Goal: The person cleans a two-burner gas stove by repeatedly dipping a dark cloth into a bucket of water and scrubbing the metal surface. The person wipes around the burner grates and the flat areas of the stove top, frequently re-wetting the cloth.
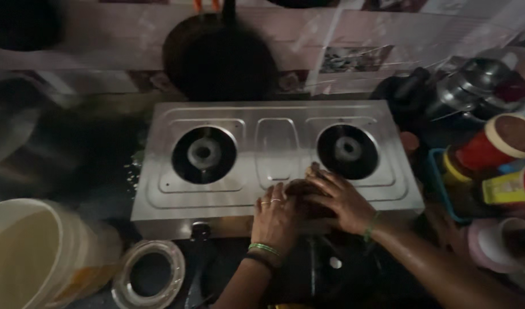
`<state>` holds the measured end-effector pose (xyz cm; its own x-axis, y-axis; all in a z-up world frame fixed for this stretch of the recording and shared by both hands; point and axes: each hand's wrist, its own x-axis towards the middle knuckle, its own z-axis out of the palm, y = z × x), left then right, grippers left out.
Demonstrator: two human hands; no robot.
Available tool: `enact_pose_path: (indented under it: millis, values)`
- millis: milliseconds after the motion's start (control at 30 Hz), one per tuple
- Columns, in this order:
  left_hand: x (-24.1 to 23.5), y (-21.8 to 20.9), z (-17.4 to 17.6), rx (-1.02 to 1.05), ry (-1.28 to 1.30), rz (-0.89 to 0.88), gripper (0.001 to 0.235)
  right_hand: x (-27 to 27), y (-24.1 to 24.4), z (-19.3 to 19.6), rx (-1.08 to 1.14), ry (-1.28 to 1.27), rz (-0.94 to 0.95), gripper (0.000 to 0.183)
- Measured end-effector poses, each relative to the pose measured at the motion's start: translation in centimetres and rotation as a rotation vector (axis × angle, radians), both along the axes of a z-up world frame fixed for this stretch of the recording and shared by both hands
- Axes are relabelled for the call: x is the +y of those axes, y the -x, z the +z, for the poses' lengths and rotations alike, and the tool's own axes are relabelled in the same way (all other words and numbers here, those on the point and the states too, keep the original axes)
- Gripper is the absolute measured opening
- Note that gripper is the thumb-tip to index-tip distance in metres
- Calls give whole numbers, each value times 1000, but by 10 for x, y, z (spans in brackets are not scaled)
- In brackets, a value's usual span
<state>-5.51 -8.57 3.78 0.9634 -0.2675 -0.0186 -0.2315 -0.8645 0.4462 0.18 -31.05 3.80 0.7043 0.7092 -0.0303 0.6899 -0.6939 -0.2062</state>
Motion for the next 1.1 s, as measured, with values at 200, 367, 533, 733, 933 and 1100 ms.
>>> enact_pose_path:
  millis: [200, 367, 533, 733, 933, 1100]
  values:
    - [-60, -26, 6, 68, -80, -163, 66, -107, 2, 3, 92, 64, -167, 76]
    - [-86, -51, 6, 98, -35, -80, 63, -159, 2, 3, 104, 275, -385, 73]
    - [-100, -62, -23, -17, 5, -20, 63, -172, -30, -17, -12, 169, -450, 72]
    - [-104, -62, -33, -178, -4, 17, 69, -182, -111, -45, -167, 116, -460, 68]
    - [-107, -72, -27, 32, -94, 9, 73, -178, -205, -54, -117, 160, -512, 69]
    - [-108, -68, -22, -6, -96, 34, 70, -167, -253, -51, -67, 150, -648, 71]
